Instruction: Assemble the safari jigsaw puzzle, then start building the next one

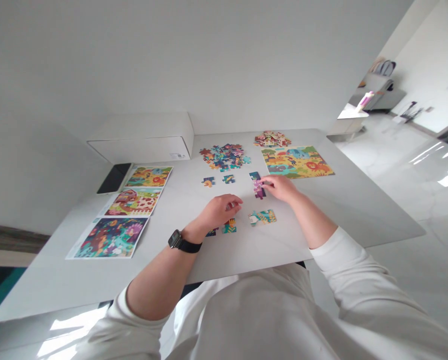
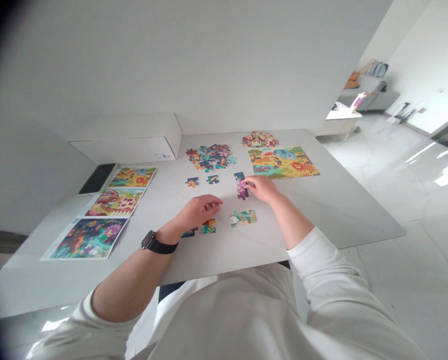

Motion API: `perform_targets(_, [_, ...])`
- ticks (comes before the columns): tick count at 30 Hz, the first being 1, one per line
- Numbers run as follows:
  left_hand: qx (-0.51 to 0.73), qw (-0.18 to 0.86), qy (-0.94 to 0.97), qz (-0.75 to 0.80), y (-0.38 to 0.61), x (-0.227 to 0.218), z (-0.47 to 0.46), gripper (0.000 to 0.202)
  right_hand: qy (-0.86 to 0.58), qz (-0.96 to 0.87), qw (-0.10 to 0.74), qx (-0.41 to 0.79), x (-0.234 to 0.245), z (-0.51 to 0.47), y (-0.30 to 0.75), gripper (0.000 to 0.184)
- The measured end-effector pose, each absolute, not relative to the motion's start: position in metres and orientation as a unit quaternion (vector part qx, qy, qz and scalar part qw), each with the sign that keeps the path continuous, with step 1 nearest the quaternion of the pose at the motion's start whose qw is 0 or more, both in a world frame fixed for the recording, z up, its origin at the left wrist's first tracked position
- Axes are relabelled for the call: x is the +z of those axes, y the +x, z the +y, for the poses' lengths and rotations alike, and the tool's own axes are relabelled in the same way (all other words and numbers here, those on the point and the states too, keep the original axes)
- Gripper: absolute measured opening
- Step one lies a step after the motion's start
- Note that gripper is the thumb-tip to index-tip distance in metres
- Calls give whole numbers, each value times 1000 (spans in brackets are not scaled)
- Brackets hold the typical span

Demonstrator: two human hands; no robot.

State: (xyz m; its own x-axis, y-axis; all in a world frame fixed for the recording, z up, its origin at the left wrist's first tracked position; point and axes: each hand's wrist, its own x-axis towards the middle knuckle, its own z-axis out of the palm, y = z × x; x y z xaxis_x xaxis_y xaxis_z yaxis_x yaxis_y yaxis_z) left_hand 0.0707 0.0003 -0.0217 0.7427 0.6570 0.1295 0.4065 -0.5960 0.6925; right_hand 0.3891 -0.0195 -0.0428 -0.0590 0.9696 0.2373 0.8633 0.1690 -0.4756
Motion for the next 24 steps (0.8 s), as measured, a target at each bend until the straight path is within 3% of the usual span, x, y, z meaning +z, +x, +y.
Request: perform_targets(24, [178,330,879,294,71,-23,0,30,-610,-761,215,50,-44,-15,387,28])
